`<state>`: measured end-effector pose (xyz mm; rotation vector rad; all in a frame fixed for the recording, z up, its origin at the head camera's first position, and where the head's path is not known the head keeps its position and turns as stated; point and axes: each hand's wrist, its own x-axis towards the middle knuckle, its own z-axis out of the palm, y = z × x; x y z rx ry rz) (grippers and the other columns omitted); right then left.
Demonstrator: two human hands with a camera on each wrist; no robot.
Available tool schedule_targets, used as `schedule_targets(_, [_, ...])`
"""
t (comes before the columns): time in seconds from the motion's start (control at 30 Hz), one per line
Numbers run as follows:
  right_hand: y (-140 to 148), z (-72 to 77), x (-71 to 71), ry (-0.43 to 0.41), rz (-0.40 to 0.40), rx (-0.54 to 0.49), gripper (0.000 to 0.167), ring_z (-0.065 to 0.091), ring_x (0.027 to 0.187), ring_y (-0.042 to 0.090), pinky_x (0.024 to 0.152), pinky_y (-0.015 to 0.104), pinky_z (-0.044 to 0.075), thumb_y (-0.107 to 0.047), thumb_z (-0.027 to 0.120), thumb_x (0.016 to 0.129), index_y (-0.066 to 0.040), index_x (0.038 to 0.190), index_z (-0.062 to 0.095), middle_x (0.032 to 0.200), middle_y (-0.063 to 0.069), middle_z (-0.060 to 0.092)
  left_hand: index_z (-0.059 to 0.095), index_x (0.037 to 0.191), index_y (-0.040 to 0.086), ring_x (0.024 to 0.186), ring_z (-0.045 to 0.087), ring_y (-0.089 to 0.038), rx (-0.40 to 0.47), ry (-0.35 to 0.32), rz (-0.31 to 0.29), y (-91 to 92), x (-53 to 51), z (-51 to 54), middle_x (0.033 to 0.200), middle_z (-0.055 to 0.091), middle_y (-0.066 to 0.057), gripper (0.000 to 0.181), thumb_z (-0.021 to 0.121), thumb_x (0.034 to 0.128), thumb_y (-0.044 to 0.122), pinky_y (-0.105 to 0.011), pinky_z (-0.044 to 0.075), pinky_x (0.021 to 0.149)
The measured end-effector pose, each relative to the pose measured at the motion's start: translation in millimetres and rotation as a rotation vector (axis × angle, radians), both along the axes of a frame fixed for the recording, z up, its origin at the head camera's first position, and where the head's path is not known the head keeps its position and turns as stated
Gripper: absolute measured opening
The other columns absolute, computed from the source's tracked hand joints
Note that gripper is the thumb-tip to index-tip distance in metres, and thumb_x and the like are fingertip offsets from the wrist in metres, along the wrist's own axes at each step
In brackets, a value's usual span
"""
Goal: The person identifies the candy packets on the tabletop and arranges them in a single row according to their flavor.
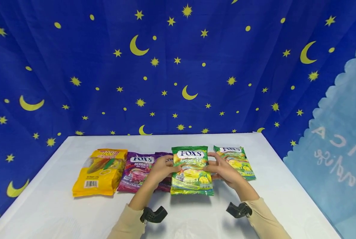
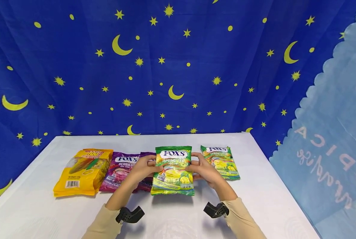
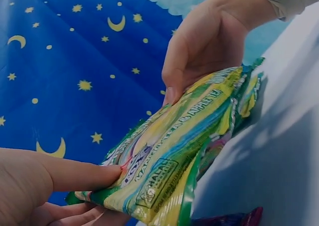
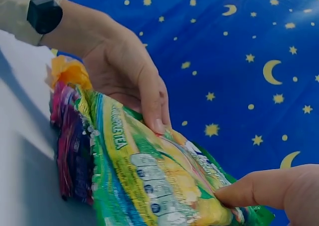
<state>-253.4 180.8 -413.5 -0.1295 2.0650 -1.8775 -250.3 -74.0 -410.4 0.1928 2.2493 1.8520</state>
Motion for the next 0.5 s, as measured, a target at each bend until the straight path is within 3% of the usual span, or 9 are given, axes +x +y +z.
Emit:
schedule_targets(0.3, [-0.3,5.5,4.1,0.005,0.036,-0.011,0.076,0.065,0.091,0.022,0.07,0.035,0.055,-0.008,0.067,0.086,-0.007,0.147,0.02,0.124,0.021,0.058,0.04,0.14,-0.006,0.082,0.067,-0.024,-0.049,0.032,-0.003,0.3,2.3,2.4,0.113,0.064,-0.024,0.066,0.073,0.0854,0.007,-0.038,0.057,0.069])
schedule_targets(0.5, [-0.1,7.1,5.5,0.015,0.035,0.015,0.079,0.064,0.091,0.022,0.069,0.036,0.055,-0.008,0.067,0.087,-0.006,0.148,0.017,0.122,0.019,0.059,0.036,0.142,-0.007,0.074,0.066,-0.023,-0.062,0.061,-0.01,1.3,4.2,0.5,0.1,0.068,-0.018,0.07,0.074,0.0847,0.007,-0.038,0.055,0.064])
